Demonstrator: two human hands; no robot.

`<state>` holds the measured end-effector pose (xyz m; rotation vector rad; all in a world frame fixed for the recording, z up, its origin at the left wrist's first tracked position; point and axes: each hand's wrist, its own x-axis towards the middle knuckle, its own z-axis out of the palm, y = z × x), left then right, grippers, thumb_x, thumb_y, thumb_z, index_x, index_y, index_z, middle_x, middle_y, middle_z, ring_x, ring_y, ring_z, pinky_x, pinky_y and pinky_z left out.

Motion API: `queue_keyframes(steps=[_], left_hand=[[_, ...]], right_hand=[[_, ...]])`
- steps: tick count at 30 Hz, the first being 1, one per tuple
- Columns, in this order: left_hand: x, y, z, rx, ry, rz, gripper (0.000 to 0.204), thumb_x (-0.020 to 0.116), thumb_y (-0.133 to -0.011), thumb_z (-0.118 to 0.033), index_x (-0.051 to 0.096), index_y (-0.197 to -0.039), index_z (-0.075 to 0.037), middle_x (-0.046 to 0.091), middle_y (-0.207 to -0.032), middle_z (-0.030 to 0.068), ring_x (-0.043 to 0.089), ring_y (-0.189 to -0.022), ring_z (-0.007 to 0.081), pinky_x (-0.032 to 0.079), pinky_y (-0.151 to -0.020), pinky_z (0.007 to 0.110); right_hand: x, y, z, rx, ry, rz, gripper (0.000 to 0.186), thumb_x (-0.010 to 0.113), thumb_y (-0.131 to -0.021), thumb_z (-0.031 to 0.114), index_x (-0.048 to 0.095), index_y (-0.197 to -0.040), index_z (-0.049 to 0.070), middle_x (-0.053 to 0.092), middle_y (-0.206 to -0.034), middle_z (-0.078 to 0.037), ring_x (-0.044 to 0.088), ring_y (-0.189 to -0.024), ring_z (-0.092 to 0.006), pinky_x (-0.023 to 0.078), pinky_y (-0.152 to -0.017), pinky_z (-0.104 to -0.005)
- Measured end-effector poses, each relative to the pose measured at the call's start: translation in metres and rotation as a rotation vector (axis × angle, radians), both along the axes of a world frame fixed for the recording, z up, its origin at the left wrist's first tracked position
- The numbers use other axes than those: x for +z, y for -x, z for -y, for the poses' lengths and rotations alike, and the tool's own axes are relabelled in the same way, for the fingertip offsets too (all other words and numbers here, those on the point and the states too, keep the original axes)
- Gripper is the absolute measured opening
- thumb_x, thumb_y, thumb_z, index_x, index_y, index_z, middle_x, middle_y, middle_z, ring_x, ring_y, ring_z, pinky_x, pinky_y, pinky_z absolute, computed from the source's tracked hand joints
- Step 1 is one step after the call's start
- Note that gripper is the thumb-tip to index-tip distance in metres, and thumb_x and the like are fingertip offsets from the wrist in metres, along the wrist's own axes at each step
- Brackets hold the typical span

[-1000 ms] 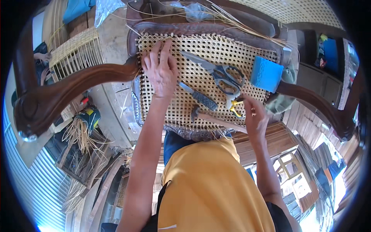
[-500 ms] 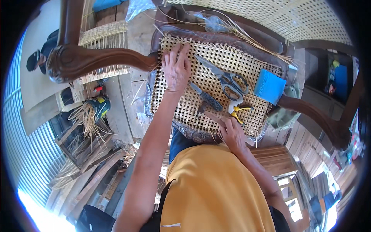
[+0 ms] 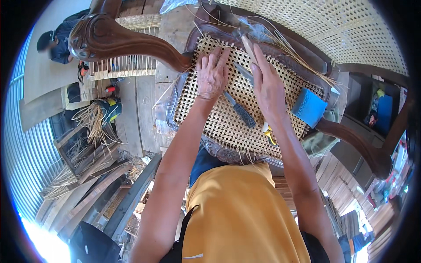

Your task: Weaving rattan strands into the seat frame of a wooden chair.

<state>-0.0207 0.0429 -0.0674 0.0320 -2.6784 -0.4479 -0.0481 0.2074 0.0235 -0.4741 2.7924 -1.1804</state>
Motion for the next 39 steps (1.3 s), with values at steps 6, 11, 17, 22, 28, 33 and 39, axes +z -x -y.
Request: queue_keyframes(steps=[6,11,17,22,28,33,39], left_hand=[[0.001,0.001,0.000,-0.001,0.016,-0.022,0.051,0.059,-0.081,-0.008,0.055,-0.131,-0.014,0.054,-0.124,0.0095,0.052,-0.109,0.0265,0.036,-0.106,0.046],[0.002,0.001,-0.002,-0.007,-0.010,-0.030,0.052,0.059,-0.080,-0.008,0.054,-0.131,-0.014,0.054,-0.125,0.0101,0.052,-0.111,0.0264,0.035,-0.106,0.047],[0.000,0.004,-0.003,-0.001,-0.024,-0.004,0.052,0.060,-0.080,-0.007,0.054,-0.132,-0.014,0.054,-0.125,0.0100,0.051,-0.114,0.0263,0.034,-0.106,0.047],[0.004,0.001,-0.002,-0.005,-0.035,0.006,0.054,0.061,-0.079,-0.006,0.054,-0.132,-0.014,0.054,-0.124,0.0098,0.051,-0.115,0.0266,0.034,-0.107,0.047],[0.021,-0.030,-0.001,0.000,-0.150,-0.089,0.042,0.061,-0.081,0.003,0.062,-0.121,-0.008,0.060,-0.114,0.0079,0.058,-0.104,0.0254,0.042,-0.099,0.043],[0.030,-0.089,0.013,0.258,-0.416,-0.006,0.026,0.063,-0.086,-0.001,0.066,-0.112,-0.004,0.065,-0.102,0.0092,0.061,-0.093,0.0227,0.048,-0.086,0.037],[0.043,-0.081,0.031,0.463,-0.635,0.082,0.019,0.065,-0.088,-0.004,0.065,-0.107,0.000,0.066,-0.096,0.0100,0.061,-0.081,0.0188,0.050,-0.076,0.032]], right_hand=[[-0.015,-0.002,0.009,-0.018,0.015,0.035,0.041,0.052,-0.098,0.014,0.049,-0.139,0.013,0.062,-0.121,-0.022,0.066,-0.095,-0.0369,0.052,-0.078,-0.0437],[-0.007,-0.005,0.009,-0.014,-0.084,0.189,0.042,0.050,-0.100,0.016,0.046,-0.140,0.008,0.056,-0.132,-0.020,0.060,-0.113,-0.0368,0.050,-0.089,-0.0412],[-0.017,-0.005,0.001,-0.027,0.045,0.095,0.041,0.051,-0.099,0.016,0.048,-0.140,0.009,0.060,-0.126,-0.020,0.066,-0.096,-0.0332,0.052,-0.079,-0.0396],[-0.007,-0.046,-0.039,-0.043,0.049,0.151,0.038,0.058,-0.096,0.014,0.054,-0.133,0.009,0.063,-0.118,-0.018,0.065,-0.085,-0.0303,0.052,-0.074,-0.0363],[-0.005,-0.108,-0.088,0.010,-0.122,0.152,0.035,0.064,-0.091,0.012,0.058,-0.126,0.007,0.063,-0.096,-0.014,0.060,-0.077,-0.0268,0.050,-0.069,-0.0355],[-0.009,-0.122,-0.090,-0.053,-0.167,0.116,0.034,0.064,-0.090,0.009,0.059,-0.124,0.008,0.059,-0.088,-0.011,0.059,-0.079,-0.0231,0.049,-0.068,-0.0342],[-0.003,-0.137,-0.084,-0.194,-0.082,0.326,0.025,0.064,-0.089,0.007,0.060,-0.114,0.004,0.059,-0.093,-0.014,0.062,-0.082,-0.0238,0.051,-0.067,-0.0345]])
